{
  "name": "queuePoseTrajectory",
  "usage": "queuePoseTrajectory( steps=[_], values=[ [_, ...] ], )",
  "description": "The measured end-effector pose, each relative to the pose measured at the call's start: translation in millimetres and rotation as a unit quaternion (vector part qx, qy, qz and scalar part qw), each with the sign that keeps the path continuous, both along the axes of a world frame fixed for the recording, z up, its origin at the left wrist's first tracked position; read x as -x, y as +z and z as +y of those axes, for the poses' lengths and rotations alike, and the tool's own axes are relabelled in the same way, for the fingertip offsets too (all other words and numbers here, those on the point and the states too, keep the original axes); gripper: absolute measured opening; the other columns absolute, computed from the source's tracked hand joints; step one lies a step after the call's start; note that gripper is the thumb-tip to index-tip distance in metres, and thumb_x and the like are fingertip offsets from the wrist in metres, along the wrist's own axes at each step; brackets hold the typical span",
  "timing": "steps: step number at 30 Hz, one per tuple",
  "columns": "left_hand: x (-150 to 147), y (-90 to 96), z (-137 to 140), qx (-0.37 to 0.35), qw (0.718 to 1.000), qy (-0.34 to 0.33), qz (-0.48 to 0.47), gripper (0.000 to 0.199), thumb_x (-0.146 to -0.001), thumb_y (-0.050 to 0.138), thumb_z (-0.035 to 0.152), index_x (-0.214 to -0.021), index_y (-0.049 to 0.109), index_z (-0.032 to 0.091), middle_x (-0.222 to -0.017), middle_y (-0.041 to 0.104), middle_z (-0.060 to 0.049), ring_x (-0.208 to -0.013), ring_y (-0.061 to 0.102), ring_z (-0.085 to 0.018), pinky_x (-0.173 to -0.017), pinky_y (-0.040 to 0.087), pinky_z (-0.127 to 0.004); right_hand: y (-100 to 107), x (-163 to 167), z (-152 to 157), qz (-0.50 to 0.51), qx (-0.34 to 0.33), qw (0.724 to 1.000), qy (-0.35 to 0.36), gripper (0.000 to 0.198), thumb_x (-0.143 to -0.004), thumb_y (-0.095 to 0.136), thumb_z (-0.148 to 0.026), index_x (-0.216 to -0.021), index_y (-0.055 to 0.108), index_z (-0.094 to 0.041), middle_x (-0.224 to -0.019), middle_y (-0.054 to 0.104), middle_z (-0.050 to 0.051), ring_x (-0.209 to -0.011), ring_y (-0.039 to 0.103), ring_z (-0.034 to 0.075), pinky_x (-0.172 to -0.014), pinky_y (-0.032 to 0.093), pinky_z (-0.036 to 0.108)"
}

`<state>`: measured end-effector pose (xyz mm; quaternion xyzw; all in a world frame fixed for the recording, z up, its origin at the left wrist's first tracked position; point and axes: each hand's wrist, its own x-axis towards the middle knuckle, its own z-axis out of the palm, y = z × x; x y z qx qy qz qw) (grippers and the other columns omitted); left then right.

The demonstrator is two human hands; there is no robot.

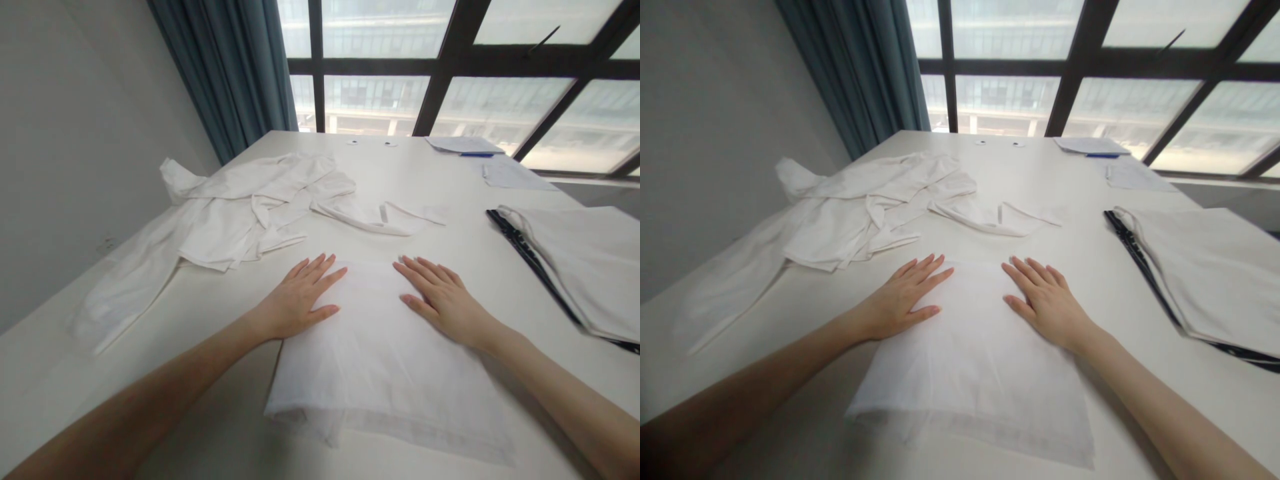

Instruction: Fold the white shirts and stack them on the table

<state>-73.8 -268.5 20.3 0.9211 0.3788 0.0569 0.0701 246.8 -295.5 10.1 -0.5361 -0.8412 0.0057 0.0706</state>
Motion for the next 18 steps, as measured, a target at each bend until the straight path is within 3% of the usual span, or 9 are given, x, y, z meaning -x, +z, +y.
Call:
queuePoseTrajectory(
  steps=[18],
  values=[
    [-1.4, -5.6, -1.4, -0.048, 0.998, 0.034, -0.029, 0.06, -0.098, 0.044, 0.045, -0.152, 0.032, 0.021, -0.158, 0.029, -0.014, -0.148, 0.023, -0.027, -0.119, 0.019, -0.05, -0.5, 1.2, 0.6, 0.038, -0.018, 0.999, -0.013, 0.054, -0.098, 0.038, -0.05, -0.148, 0.037, -0.029, -0.153, 0.043, 0.006, -0.141, 0.036, 0.028, -0.11, 0.031, 0.056]
  ],
)
